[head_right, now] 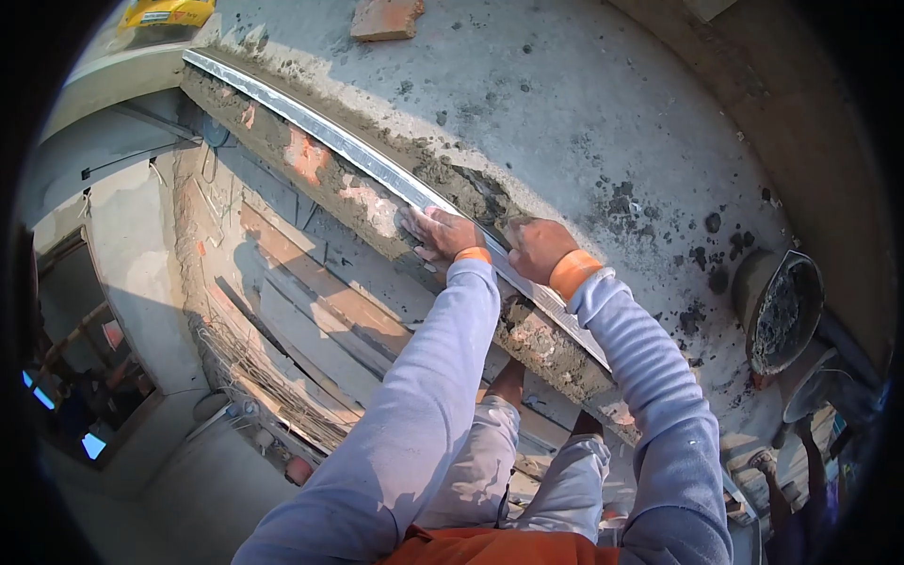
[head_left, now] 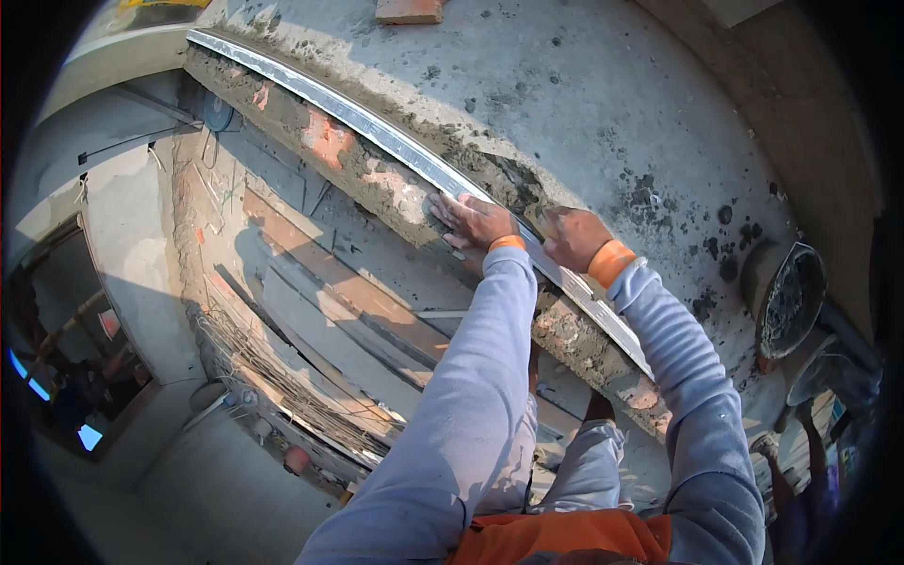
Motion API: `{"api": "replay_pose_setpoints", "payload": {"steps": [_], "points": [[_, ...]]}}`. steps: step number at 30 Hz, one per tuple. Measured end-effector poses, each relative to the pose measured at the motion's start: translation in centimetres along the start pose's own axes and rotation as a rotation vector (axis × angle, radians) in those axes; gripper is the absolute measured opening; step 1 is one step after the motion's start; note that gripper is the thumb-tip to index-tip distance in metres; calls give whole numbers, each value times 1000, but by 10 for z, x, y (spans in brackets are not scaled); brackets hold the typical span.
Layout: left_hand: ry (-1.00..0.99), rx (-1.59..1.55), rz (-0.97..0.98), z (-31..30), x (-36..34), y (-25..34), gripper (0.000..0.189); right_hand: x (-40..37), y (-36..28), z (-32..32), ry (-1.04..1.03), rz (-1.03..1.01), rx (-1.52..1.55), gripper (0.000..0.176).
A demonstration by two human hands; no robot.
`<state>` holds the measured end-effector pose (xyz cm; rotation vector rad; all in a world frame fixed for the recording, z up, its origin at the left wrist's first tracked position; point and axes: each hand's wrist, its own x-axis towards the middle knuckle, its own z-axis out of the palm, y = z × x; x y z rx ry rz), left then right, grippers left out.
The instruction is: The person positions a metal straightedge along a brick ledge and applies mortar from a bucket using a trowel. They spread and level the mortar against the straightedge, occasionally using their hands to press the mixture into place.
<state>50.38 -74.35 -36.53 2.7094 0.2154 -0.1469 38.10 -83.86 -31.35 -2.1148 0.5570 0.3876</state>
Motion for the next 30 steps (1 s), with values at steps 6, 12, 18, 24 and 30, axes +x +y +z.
{"api": "replay_pose_setpoints", "payload": {"steps": [6, 12, 18, 24, 30], "points": [[52, -112, 35, 19, 10, -25, 50, -5, 7, -18, 136, -286, 161, 49], [145, 126, 105, 18, 8, -25, 47, 0, 2, -64, -49, -142, 505, 48], [51, 108, 26, 10, 1, -12, 49, 5, -2, -46, 477, -139, 300, 49], [152, 0, 101, 14, 4, -16, 49, 50, -53, 10, 370, 112, 56, 51], [154, 80, 115, 33, 8, -40, 48, 24, -63, -28, 353, -39, 355, 47]]}}
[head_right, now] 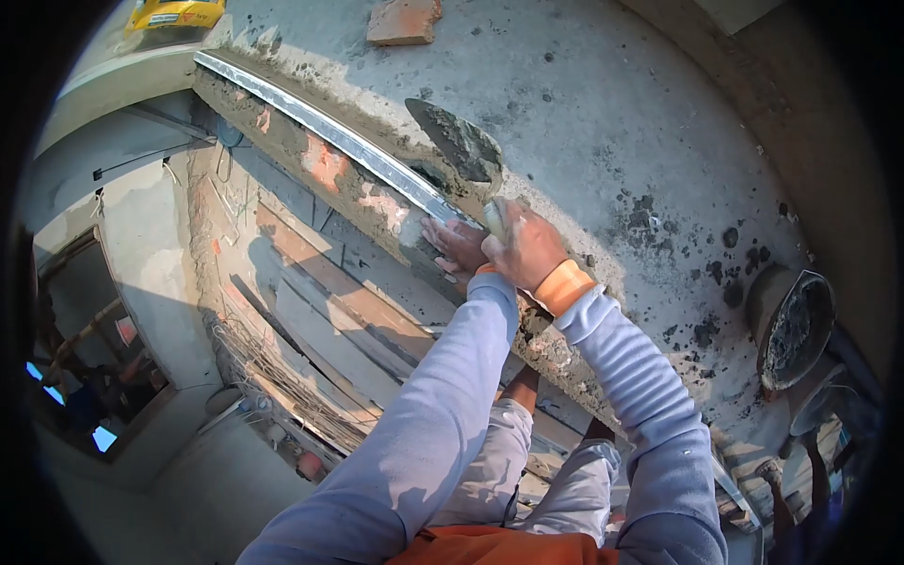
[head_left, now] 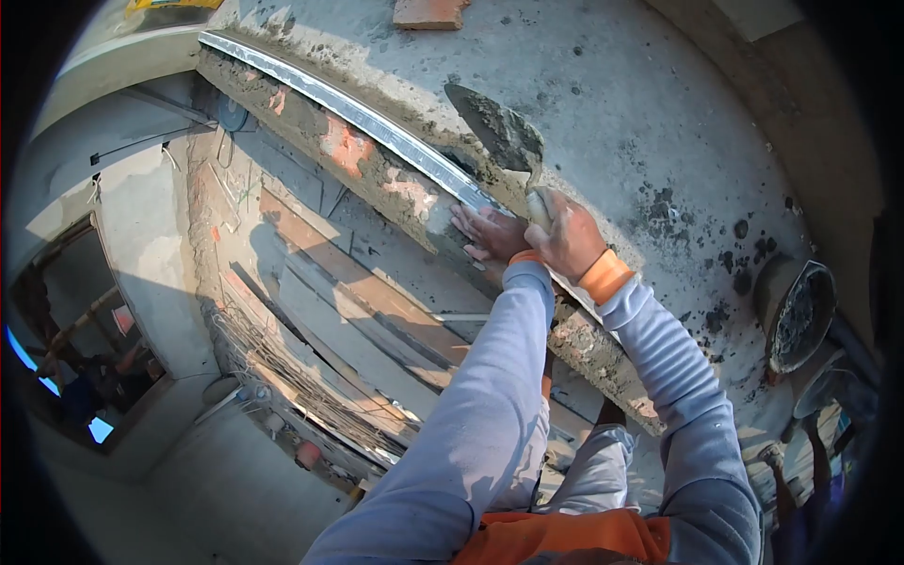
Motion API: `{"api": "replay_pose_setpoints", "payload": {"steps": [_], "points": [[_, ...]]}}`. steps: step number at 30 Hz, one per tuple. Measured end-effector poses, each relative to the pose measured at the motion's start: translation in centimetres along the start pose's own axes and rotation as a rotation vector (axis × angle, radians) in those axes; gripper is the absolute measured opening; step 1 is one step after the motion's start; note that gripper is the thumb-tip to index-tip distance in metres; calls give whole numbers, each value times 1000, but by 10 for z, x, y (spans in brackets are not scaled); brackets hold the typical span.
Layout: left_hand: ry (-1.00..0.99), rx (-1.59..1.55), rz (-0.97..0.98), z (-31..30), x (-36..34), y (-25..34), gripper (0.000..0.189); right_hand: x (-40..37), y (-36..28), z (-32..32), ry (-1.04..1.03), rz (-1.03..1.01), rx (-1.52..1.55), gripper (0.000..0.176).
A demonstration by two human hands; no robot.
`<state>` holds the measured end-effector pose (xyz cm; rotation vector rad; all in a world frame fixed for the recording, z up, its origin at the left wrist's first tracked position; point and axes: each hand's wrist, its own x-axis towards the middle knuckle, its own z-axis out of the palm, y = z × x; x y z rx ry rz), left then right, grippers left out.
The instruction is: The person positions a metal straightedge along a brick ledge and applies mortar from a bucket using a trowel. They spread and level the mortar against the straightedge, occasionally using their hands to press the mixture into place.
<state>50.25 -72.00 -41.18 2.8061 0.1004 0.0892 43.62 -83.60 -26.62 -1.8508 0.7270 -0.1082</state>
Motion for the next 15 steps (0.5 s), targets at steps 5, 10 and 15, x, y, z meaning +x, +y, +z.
{"api": "replay_pose_setpoints", "payload": {"steps": [5, 10, 15], "points": [[9, -75, -20, -32, -3, 36, 46, 16, 61, -40, -83, 353, -121, 53], [-124, -306, -121, -46, -1, 49, 49, 28, 109, -31, -178, 362, 77, 52], [-98, -272, -35, -31, 0, 34, 49, 62, 97, -5, -287, 293, -195, 51]]}}
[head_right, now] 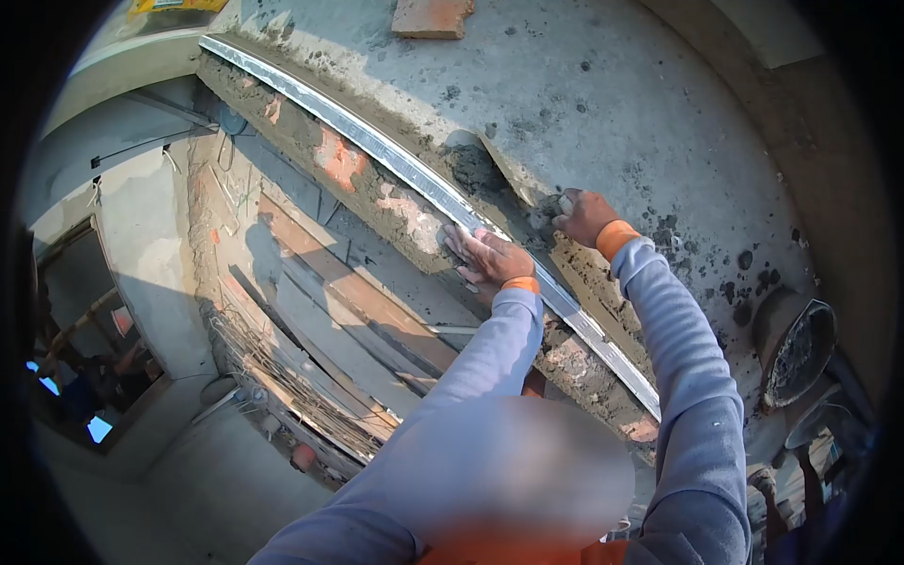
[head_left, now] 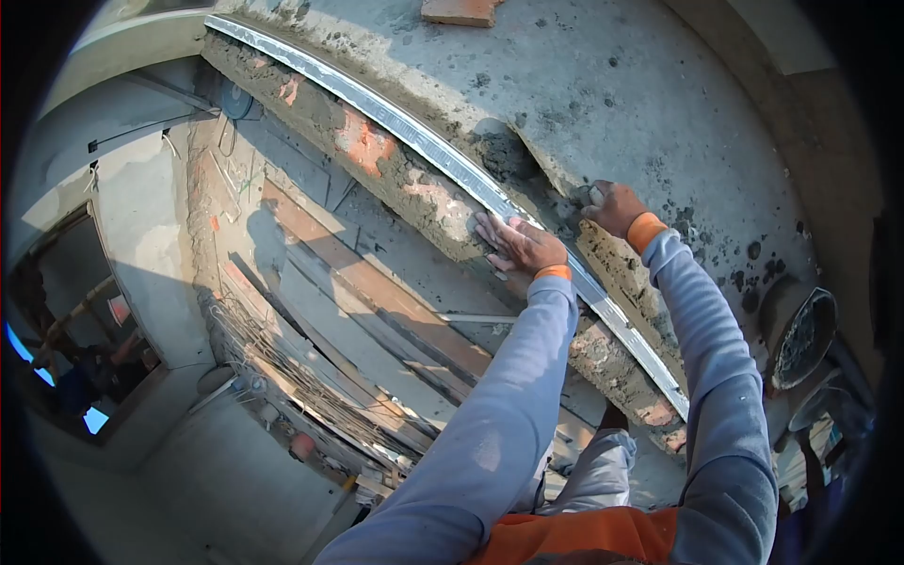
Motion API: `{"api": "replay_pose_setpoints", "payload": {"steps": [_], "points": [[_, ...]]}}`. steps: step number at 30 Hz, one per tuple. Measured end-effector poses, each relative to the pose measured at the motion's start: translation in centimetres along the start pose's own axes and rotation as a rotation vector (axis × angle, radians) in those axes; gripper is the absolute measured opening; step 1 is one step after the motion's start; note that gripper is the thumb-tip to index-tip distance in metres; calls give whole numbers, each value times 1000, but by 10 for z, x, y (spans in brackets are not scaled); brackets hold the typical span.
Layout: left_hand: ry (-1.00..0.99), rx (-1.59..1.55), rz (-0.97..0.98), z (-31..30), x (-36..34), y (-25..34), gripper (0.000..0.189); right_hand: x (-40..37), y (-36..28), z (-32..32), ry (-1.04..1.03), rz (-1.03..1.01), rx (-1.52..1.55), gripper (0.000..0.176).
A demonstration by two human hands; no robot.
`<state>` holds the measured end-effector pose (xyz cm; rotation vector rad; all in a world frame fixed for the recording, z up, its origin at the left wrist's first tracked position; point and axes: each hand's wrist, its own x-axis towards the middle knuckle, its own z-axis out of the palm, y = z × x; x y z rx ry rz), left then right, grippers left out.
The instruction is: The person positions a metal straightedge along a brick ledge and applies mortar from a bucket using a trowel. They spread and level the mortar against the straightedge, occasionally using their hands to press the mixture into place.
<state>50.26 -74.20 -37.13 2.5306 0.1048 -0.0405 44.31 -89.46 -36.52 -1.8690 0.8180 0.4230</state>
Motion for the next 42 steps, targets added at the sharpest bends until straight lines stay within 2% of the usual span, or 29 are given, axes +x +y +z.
{"api": "replay_pose_setpoints", "payload": {"steps": [1, 2, 4, 7, 18, 20, 24, 26, 27, 29, 30, 31, 33, 34, 37, 39, 42], "points": [[5, 116, -2, 3, 0, -5, 50, 10, -9, 2, -95, 13, 6, 48], [9, 232, -4, 3, 0, -7, 51, 19, -21, 3, -97, 21, 5, 48], [-33, 194, -37, 3, -1, -5, 51, 40, -44, 2, -307, 94, 6, 44], [-43, 216, -44, -2, -1, 2, 51, 64, -53, -2, -418, 146, -28, 40], [40, 237, 10, -1, -1, 4, 51, 37, -61, -22, -504, -24, 60, 31], [42, 228, 1, -3, -2, 6, 52, 24, -63, -32, -530, -64, 106, 42], [60, 118, 15, 3, 0, -1, 53, 8, -53, -53, -566, -81, 148, 45], [-10, 28, -72, 3, 2, -5, 52, 8, -47, -58, -562, -99, 112, 34], [-4, 28, -77, 5, 2, -7, 52, 17, -47, -55, -567, -103, 107, 34], [-31, 163, -57, 3, -1, -8, 51, 31, -50, -49, -452, 1, 211, 46], [-69, 201, -56, 5, 0, -14, 52, 42, -62, -43, -374, 83, 151, 57], [-61, 201, -54, 3, -1, -10, 52, 58, -71, -34, -374, 75, 152, 57], [48, 189, 78, -7, -3, 11, 52, 96, -82, -8, -447, 4, 4, 60], [-4, 223, 13, -10, -1, 15, 52, 97, -92, -9, -453, 2, 11, 60], [2, 203, 20, -9, 0, 13, 53, 91, -108, -26, -433, -30, -61, 52], [14, 220, 17, -8, 0, 16, 50, 81, -99, -32, -524, -146, -94, 42], [7, 236, 6, -12, -2, 17, 47, 49, -93, -51, -539, -142, -24, 37]]}}
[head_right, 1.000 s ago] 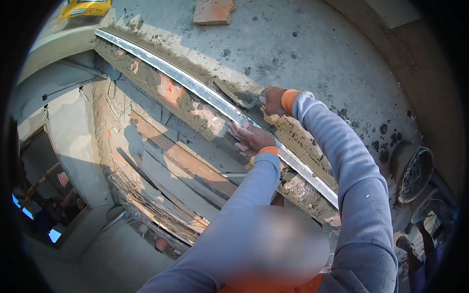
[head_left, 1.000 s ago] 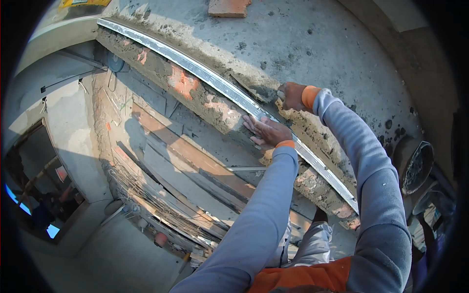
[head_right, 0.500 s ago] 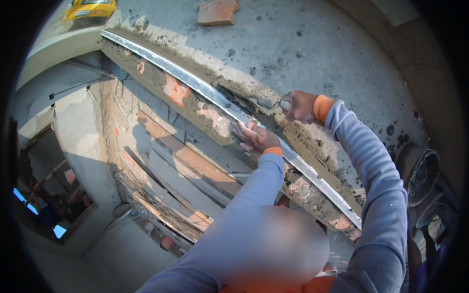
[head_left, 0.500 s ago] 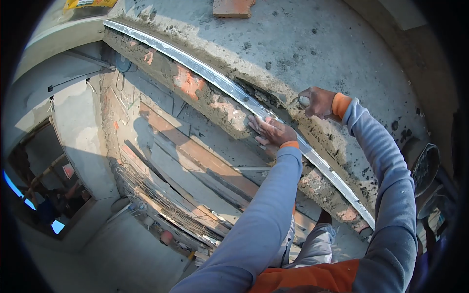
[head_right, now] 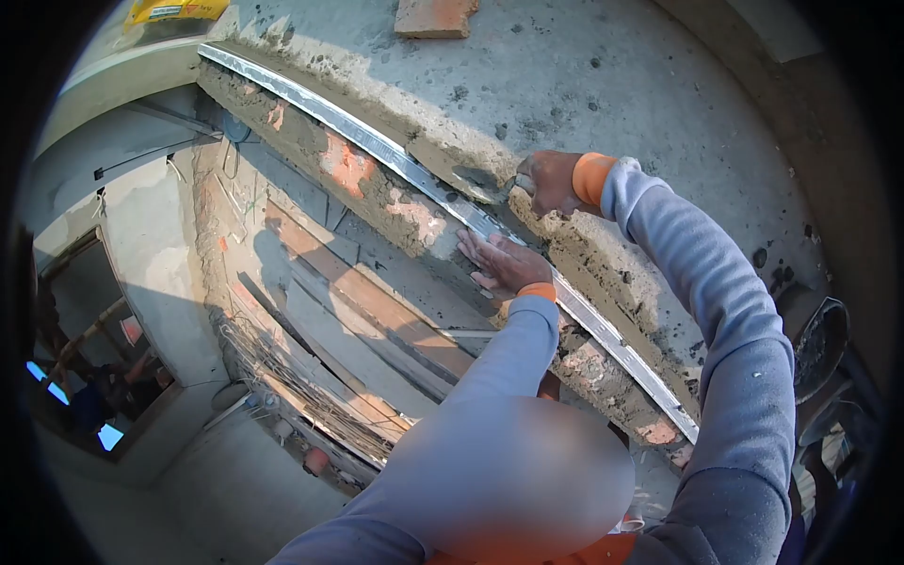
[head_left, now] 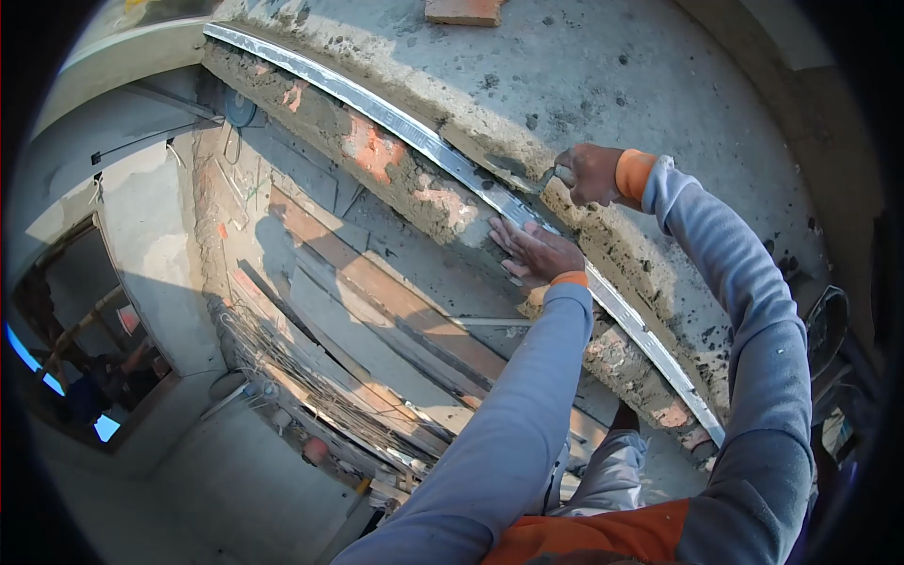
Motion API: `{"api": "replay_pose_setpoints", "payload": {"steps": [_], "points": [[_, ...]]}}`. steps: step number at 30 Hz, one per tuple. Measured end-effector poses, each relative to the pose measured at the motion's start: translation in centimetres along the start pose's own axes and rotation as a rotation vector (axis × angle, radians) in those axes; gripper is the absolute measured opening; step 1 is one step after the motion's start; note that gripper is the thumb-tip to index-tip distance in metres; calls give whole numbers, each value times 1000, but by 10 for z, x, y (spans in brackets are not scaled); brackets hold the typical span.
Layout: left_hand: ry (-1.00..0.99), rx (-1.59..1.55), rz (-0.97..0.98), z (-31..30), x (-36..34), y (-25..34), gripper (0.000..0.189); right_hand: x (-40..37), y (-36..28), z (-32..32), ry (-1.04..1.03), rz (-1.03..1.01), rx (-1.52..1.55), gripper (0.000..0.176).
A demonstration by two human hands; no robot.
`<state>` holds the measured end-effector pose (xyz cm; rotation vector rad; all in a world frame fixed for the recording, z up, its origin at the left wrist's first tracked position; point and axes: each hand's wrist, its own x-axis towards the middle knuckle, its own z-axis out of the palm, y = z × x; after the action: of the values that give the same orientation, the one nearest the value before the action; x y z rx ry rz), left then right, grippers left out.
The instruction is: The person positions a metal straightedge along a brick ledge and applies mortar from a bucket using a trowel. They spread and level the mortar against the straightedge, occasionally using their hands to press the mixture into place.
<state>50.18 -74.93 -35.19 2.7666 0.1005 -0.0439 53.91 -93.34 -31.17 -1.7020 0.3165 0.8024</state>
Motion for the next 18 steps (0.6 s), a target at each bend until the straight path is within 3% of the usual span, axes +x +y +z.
{"api": "replay_pose_setpoints", "payload": {"steps": [5, 7, 10, 12, 16, 18], "points": [[85, -105, 103, 8, 2, -9, 47, -28, 20, -4, -26, 9, 44, 39], [-5, 11, -4, 7, 2, -7, 46, -19, 21, -1, 63, 36, 188, 54], [4, -1, 6, 7, 1, -6, 46, 37, 5, -7, 187, 107, 45, 45], [17, 7, 5, 7, 0, -5, 46, 69, -17, -7, 122, 136, -113, 43], [30, 38, 4, 7, 1, -6, 45, 57, -12, -8, 44, 56, -98, 42], [37, 24, 17, 6, 0, -3, 45, 21, -2, -3, 50, 4, -54, 31]]}}
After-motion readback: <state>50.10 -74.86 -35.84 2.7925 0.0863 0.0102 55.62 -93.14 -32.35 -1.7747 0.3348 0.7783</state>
